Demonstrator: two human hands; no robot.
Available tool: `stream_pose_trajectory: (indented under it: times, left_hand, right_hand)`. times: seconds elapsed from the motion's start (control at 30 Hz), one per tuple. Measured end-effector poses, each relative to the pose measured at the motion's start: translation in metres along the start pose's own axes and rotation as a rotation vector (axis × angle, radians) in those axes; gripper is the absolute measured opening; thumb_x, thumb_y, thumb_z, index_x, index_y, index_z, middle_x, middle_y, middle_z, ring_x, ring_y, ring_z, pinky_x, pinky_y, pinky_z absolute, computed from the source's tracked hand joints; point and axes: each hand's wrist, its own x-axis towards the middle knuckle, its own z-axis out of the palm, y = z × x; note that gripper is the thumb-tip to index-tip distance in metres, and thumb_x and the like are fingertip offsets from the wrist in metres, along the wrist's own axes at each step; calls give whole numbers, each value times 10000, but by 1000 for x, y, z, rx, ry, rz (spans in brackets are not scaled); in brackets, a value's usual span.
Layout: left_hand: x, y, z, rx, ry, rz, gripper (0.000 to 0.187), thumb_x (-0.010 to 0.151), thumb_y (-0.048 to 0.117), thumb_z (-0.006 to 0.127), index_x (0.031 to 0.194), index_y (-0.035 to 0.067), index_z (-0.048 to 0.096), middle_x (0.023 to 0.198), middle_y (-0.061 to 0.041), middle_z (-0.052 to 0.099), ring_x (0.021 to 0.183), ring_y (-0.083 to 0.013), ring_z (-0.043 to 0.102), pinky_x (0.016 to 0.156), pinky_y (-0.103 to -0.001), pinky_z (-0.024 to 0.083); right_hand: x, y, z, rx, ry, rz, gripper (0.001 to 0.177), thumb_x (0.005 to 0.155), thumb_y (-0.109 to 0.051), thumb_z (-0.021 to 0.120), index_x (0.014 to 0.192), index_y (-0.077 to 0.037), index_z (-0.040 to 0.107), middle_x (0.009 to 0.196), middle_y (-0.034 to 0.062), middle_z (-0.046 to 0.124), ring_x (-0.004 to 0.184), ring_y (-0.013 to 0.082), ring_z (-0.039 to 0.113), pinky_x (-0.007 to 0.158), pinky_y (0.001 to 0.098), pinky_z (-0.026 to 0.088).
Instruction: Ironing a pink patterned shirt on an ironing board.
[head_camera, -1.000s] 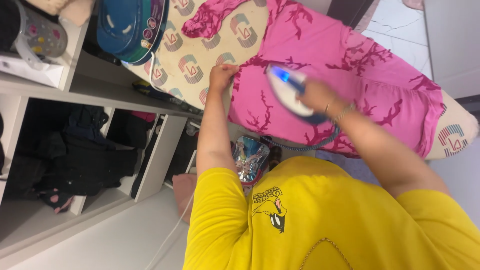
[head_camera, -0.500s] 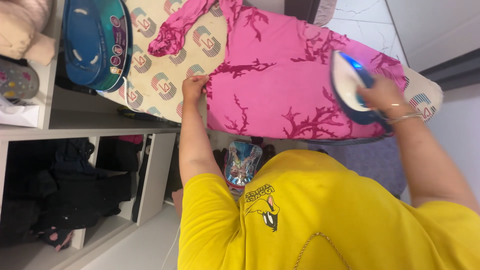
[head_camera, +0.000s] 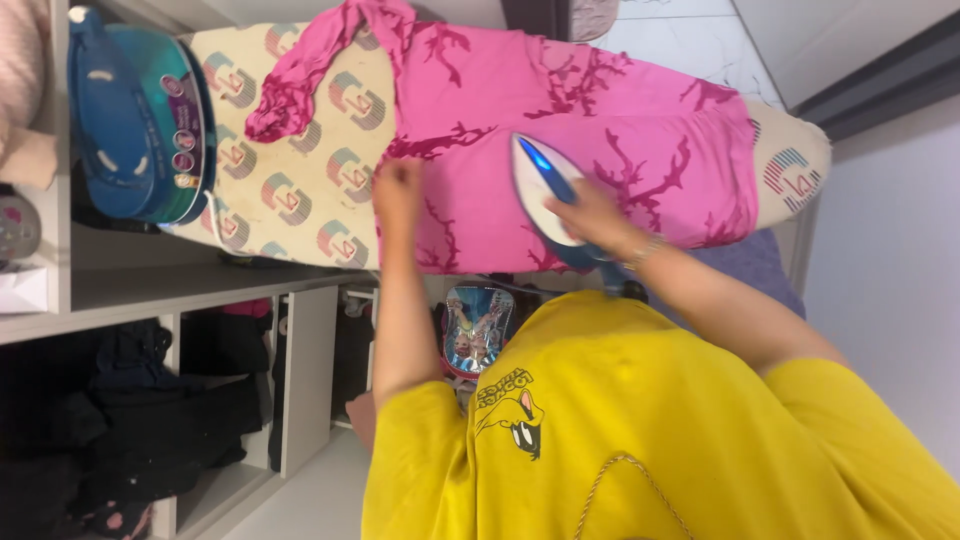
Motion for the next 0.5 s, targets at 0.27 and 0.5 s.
stream_pose_trajectory:
  times: [0.27, 0.5]
  left_hand:
    - [-114, 116, 101, -686, -729, -325, 424, 1015, 264, 654, 1197, -74, 476, 754, -136, 643, 562, -196, 630, 473, -340, 543]
    - [-182, 147, 138, -583, -1022, -209, 443, 961, 240, 654, 1284, -18, 493, 670, -78, 622, 487, -166, 608, 405, -324, 496]
  right_hand:
    - [-6, 65, -43, 441, 232, -237, 349, 1027, -377, 583, 1247, -114, 647, 1187, -14, 653, 1053, 126, 643, 860, 298, 553]
    - [-54, 235, -147, -382, 952, -298, 408, 892, -244, 871, 1112, -20, 611, 1015, 159, 626, 953, 336, 598, 870, 452, 497]
